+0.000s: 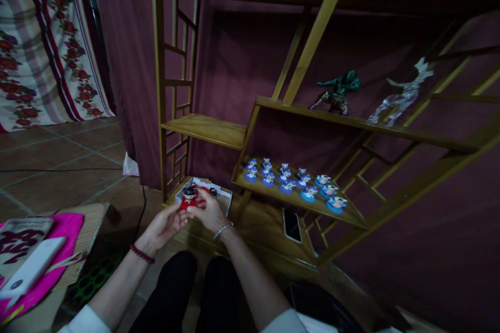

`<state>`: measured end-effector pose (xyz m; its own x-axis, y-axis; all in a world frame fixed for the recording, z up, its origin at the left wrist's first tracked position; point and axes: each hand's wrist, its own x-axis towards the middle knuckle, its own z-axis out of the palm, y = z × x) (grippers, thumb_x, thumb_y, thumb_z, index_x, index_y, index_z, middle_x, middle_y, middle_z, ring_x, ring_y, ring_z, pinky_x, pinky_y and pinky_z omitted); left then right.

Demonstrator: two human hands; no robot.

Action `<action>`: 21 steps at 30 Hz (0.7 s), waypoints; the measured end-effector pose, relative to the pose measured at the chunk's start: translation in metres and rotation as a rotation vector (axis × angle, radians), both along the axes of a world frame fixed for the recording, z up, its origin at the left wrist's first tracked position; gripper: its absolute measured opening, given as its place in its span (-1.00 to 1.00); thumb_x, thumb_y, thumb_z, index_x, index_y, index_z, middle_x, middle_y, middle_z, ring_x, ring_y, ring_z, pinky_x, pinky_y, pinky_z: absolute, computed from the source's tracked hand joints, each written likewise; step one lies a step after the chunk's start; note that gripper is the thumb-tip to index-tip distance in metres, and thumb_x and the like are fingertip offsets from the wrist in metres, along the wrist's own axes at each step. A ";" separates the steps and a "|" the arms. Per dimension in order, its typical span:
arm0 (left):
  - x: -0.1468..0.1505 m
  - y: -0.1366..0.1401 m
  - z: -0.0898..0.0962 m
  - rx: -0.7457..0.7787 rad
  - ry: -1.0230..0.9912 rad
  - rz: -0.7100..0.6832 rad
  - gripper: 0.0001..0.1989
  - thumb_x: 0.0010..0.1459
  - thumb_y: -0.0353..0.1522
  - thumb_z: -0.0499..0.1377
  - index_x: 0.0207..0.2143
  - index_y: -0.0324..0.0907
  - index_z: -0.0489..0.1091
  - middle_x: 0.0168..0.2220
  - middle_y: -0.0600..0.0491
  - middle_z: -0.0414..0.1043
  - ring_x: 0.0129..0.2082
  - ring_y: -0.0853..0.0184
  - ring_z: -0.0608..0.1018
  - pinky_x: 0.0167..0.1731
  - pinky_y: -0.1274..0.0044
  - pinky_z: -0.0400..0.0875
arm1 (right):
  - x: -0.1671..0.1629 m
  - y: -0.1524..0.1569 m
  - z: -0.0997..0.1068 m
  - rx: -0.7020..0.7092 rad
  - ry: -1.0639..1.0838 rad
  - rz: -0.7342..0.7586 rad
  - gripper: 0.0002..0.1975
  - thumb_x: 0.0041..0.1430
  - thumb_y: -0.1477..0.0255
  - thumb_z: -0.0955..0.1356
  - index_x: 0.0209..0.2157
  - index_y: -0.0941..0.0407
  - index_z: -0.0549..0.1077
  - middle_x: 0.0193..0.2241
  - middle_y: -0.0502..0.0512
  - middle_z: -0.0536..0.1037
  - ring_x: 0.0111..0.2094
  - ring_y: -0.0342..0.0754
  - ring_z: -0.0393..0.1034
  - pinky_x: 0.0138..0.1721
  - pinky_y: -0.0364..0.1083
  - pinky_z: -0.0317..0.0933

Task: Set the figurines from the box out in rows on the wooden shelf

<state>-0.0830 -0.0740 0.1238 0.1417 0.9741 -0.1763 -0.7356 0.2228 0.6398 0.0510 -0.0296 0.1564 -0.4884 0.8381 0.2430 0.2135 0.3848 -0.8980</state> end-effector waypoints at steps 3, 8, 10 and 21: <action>0.001 0.002 0.005 0.008 -0.015 0.006 -0.80 0.12 -0.35 0.05 -0.31 -0.31 0.37 -0.40 -0.06 0.47 -0.48 0.43 0.49 -0.51 0.64 0.35 | -0.001 -0.001 0.003 0.039 -0.013 0.003 -0.66 -0.13 0.44 0.37 -0.22 0.13 0.35 -0.32 0.03 0.39 -0.30 -0.15 0.30 -0.28 -0.13 0.26; 0.002 0.002 0.014 0.013 -0.042 0.033 -0.84 0.12 -0.39 0.05 -0.34 -0.30 0.37 -0.46 -0.01 0.46 -0.52 0.46 0.47 -0.53 0.66 0.34 | -0.001 0.001 0.006 0.124 -0.042 -0.007 -0.67 -0.14 0.47 0.37 -0.24 0.13 0.33 -0.31 0.03 0.39 -0.30 -0.15 0.30 -0.28 -0.13 0.25; 0.002 0.002 0.016 0.010 -0.034 0.043 -0.85 0.12 -0.39 0.06 -0.35 -0.30 0.37 -0.47 -0.01 0.45 -0.52 0.46 0.47 -0.52 0.65 0.34 | -0.001 0.002 0.006 0.134 -0.055 -0.026 -0.66 -0.14 0.47 0.38 -0.23 0.14 0.33 -0.31 0.04 0.39 -0.30 -0.14 0.30 -0.28 -0.12 0.25; 0.002 0.010 0.020 0.062 -0.009 0.007 -0.81 0.10 -0.36 0.08 -0.30 -0.31 0.38 -0.44 -0.03 0.46 -0.51 0.45 0.48 -0.53 0.65 0.34 | -0.003 0.000 0.021 0.110 -0.027 -0.040 -0.72 -0.14 0.46 0.38 -0.30 0.12 0.33 -0.36 0.01 0.39 -0.34 -0.16 0.29 -0.32 -0.16 0.25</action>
